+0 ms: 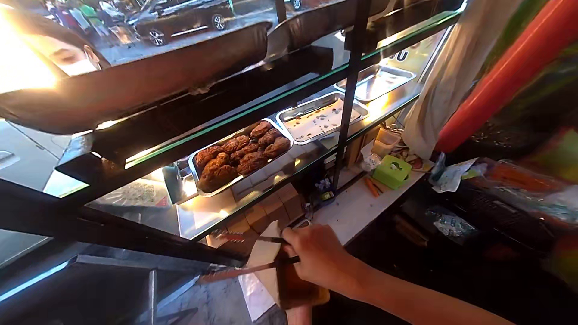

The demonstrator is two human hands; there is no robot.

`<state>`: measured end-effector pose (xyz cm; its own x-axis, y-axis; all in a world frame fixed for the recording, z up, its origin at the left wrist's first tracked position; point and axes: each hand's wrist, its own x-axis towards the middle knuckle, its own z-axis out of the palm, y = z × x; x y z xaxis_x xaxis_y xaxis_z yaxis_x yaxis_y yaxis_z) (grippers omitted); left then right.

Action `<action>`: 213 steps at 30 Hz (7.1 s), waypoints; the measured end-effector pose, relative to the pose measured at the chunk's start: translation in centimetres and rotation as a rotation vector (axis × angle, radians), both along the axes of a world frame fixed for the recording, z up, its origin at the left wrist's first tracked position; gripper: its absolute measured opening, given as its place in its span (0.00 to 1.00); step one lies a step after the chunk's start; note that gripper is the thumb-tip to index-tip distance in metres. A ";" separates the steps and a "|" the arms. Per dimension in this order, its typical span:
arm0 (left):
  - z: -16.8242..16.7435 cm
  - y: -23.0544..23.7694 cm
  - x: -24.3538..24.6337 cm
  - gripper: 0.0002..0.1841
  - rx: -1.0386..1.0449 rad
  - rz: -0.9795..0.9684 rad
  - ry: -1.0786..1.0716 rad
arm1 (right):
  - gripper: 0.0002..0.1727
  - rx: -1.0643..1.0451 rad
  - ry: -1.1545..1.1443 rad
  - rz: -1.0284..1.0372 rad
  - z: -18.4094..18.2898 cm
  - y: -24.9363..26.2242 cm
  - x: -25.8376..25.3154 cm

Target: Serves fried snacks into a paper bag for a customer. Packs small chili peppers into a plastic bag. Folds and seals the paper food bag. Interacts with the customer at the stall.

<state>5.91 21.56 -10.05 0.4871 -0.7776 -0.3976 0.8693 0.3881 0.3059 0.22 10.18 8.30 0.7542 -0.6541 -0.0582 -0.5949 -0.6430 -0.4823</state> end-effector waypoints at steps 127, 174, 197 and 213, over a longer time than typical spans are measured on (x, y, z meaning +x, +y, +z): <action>10.5 -25.0 -22.3 0.13 0.093 -0.005 -1.149 | 0.15 1.268 -0.969 -0.285 -6.3 -24.4 -28.3; 12.2 -27.1 -22.5 0.26 0.139 -0.108 -1.341 | 0.21 1.033 -1.016 0.199 -7.6 -25.8 -31.8; 12.9 -26.7 -21.6 0.11 -0.083 -0.212 -1.109 | 0.14 0.995 -1.114 -0.056 -5.6 -20.7 -32.1; 11.4 -26.4 -19.0 0.09 -0.181 -0.404 -0.942 | 0.17 0.626 -0.959 -0.347 -4.7 -20.0 -29.9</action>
